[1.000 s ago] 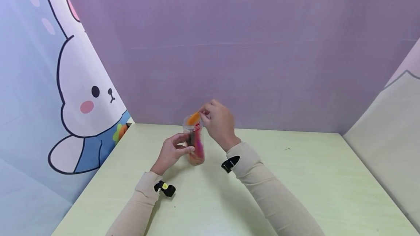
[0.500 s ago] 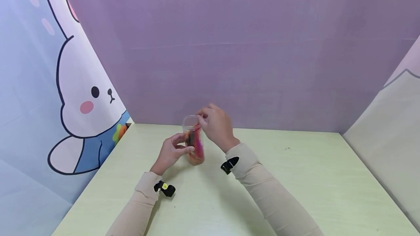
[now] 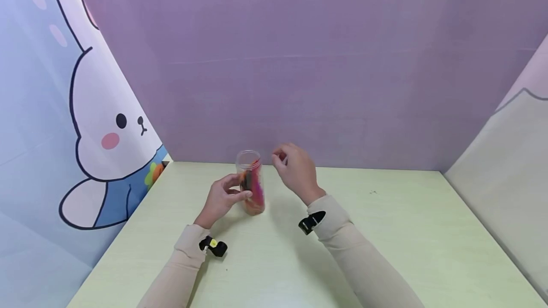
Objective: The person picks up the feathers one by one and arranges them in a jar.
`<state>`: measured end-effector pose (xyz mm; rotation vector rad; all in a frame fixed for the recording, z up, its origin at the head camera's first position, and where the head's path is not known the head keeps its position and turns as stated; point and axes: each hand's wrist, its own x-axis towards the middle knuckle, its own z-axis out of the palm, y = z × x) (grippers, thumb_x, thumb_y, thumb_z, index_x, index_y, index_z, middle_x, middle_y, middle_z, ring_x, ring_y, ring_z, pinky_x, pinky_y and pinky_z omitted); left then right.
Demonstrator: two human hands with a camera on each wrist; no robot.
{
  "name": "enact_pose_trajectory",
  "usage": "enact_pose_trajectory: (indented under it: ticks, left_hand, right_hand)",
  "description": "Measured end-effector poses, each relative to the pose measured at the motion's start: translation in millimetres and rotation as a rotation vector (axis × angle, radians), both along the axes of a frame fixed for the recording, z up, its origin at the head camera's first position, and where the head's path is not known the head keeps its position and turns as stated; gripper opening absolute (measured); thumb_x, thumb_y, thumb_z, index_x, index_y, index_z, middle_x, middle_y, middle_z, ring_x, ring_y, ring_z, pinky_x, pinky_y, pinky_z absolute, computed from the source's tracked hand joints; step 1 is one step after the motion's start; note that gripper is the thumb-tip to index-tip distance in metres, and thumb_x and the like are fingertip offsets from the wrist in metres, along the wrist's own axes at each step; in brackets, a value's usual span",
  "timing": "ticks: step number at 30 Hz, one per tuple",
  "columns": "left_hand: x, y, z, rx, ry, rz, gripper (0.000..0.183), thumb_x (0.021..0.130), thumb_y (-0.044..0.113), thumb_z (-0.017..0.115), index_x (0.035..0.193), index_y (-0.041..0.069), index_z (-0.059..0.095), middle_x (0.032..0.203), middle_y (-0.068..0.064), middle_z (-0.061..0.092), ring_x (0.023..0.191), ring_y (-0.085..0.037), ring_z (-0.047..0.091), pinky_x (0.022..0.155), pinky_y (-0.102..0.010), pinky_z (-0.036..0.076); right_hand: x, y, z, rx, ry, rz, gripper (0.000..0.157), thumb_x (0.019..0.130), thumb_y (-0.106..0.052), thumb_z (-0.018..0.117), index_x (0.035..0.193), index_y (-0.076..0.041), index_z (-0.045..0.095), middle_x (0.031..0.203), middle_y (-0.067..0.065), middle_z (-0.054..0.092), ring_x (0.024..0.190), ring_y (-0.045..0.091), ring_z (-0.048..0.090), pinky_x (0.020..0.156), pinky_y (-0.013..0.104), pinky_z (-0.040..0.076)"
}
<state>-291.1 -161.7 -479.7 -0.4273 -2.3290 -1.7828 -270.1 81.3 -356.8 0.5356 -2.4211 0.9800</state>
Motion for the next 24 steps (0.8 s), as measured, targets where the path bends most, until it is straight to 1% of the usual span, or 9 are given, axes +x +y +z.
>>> enact_pose_trajectory:
  ticks: [7, 14, 19, 24]
  left_hand:
    - [-0.8, -3.0, -1.1, -0.006, -0.006, 0.008, 0.059, 0.075, 0.038, 0.091, 0.127, 0.019, 0.07, 0.125, -0.004, 0.073, 0.117, -0.022, 0.068, 0.085, -0.028, 0.06]
    - [-0.6, -4.8, -0.6, -0.032, 0.005, 0.013, 0.06, 0.075, 0.039, 0.092, 0.128, 0.022, 0.068, 0.124, -0.002, 0.073, 0.115, -0.02, 0.068, 0.088, -0.034, 0.059]
    - [2.4, -6.2, -0.6, -0.073, 0.029, 0.037, 0.06, 0.076, 0.04, 0.091, 0.129, 0.024, 0.067, 0.124, -0.001, 0.073, 0.115, -0.019, 0.068, 0.089, -0.038, 0.058]
    - [4.4, -8.5, -1.8, -0.077, 0.05, 0.052, 0.059, 0.077, 0.038, 0.091, 0.128, 0.023, 0.066, 0.122, -0.001, 0.074, 0.113, -0.019, 0.068, 0.087, -0.036, 0.057]
  right_hand:
    - [-0.5, 34.9, -24.0, -0.034, -0.085, -0.069, 0.015, 0.099, -0.022, 0.066, 0.106, -0.01, 0.074, 0.093, 0.005, 0.072, 0.077, 0.019, 0.063, 0.065, 0.031, 0.05]
    - [-0.3, 74.7, -50.9, -0.077, -0.162, -0.145, 0.015, 0.1, -0.021, 0.065, 0.106, -0.011, 0.073, 0.093, 0.008, 0.072, 0.076, 0.018, 0.062, 0.065, 0.03, 0.049]
    - [2.6, 95.1, -62.9, -0.089, -0.201, -0.18, 0.015, 0.101, -0.023, 0.063, 0.105, -0.011, 0.071, 0.093, 0.008, 0.071, 0.076, 0.016, 0.06, 0.064, 0.028, 0.049]
    - [4.4, 112.8, -71.7, -0.08, -0.229, -0.194, 0.016, 0.1, -0.021, 0.063, 0.107, -0.009, 0.071, 0.092, 0.009, 0.07, 0.075, 0.017, 0.06, 0.063, 0.028, 0.049]
